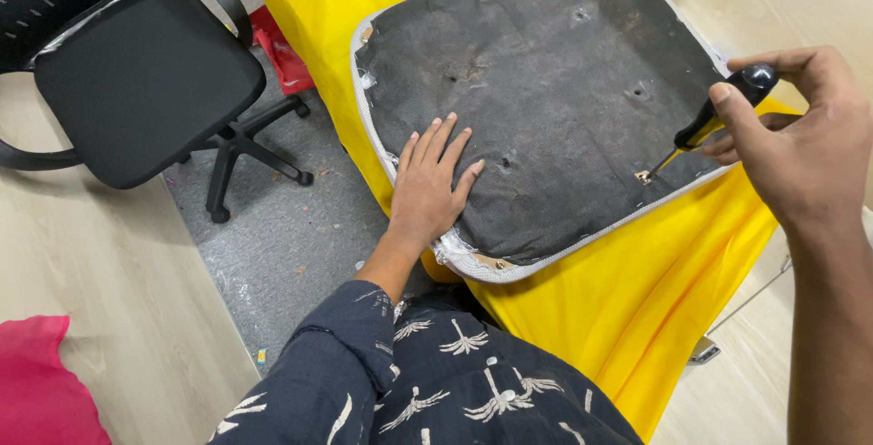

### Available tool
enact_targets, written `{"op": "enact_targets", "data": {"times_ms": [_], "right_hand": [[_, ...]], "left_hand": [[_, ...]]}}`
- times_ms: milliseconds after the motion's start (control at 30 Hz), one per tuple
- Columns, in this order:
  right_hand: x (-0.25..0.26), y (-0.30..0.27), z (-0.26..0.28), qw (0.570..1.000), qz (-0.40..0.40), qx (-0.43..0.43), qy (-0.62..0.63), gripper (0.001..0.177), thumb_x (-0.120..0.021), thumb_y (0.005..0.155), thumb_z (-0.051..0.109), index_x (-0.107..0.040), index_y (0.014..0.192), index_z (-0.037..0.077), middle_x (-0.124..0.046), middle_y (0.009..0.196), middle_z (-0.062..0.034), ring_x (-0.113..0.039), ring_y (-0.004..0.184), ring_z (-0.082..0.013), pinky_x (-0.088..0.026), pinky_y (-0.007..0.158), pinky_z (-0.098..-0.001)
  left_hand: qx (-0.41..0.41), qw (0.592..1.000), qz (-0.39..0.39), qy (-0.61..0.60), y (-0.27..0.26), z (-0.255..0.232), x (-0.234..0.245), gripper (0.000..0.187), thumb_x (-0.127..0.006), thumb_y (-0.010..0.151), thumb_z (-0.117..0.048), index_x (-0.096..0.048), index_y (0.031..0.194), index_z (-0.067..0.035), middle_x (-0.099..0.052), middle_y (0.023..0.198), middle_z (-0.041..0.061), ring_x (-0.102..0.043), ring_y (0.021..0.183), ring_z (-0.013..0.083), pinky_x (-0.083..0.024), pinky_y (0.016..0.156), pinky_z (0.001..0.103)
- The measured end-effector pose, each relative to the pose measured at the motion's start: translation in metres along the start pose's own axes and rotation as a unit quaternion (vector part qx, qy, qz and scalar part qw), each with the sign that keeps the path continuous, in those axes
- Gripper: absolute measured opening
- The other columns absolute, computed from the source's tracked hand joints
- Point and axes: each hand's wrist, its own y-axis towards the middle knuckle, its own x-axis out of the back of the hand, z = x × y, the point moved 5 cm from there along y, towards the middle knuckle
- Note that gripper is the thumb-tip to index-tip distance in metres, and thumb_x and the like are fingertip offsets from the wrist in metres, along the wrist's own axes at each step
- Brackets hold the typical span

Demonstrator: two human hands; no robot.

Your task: The person uses a screwdriver to tighten screws into the underside of a chair seat. They then place the chair base mechanism onto the seat and align it with the screw holes.

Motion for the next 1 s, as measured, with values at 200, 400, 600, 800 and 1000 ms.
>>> {"op": "enact_targets", "data": {"times_ms": [200,400,600,800,1000], "right_hand": [[-0.003,-0.005,0.001,0.997,-0.055,-0.013,-0.053,0.038,-0.073,0.108,0.003,-0.044,0.131,-0.007,-0.064,0.105,-0.0199,-0.073,0.074,-0.0245,-0.060,0.055,-0.0289],[-0.003,-0.002,0.010,0.999,-0.019,0.024,-0.015,0.025,-0.061,0.117,0.002,-0.053,0.140,-0.006,-0.065,0.111,-0.0188,-0.076,0.086,-0.0282,-0.066,0.073,-0.0323],[-0.005,-0.001,0.012,0.996,-0.018,-0.029,0.085,0.029,-0.053,0.110,0.005,-0.049,0.137,-0.005,-0.064,0.123,-0.0122,-0.074,0.086,-0.0242,-0.066,0.073,-0.0294],[-0.005,-0.004,0.015,0.997,-0.072,0.000,-0.003,0.033,-0.069,0.108,0.003,-0.041,0.118,-0.012,-0.064,0.113,-0.0171,-0.071,0.079,-0.0218,-0.060,0.061,-0.0277],[0.000,-0.006,0.003,0.998,-0.069,0.001,-0.017,0.023,-0.061,0.118,0.001,-0.046,0.133,-0.009,-0.060,0.104,-0.0152,-0.073,0.077,-0.0224,-0.062,0.065,-0.0285]], "left_hand": [[-0.004,0.999,-0.036,-0.036,-0.003,-0.002,0.010,0.051,-0.059,0.102,-0.039,-0.058,0.144,-0.012,-0.047,0.158,0.010,-0.039,0.149,0.0271,-0.025,0.125,0.048],[0.000,0.999,-0.035,-0.025,-0.002,-0.002,0.009,0.049,-0.060,0.102,-0.039,-0.059,0.143,-0.012,-0.048,0.157,0.010,-0.039,0.149,0.0273,-0.026,0.124,0.048],[0.007,0.999,-0.034,-0.031,-0.002,-0.002,0.010,0.048,-0.061,0.101,-0.038,-0.059,0.142,-0.012,-0.049,0.156,0.010,-0.040,0.148,0.0268,-0.027,0.124,0.048],[0.007,0.999,-0.035,-0.034,-0.001,-0.002,0.010,0.048,-0.062,0.101,-0.037,-0.060,0.142,-0.013,-0.050,0.155,0.010,-0.041,0.148,0.0271,-0.027,0.124,0.048],[0.011,0.999,-0.029,-0.029,-0.001,-0.003,0.010,0.047,-0.061,0.101,-0.038,-0.060,0.142,-0.013,-0.049,0.155,0.010,-0.039,0.148,0.0268,-0.026,0.124,0.048]]}}
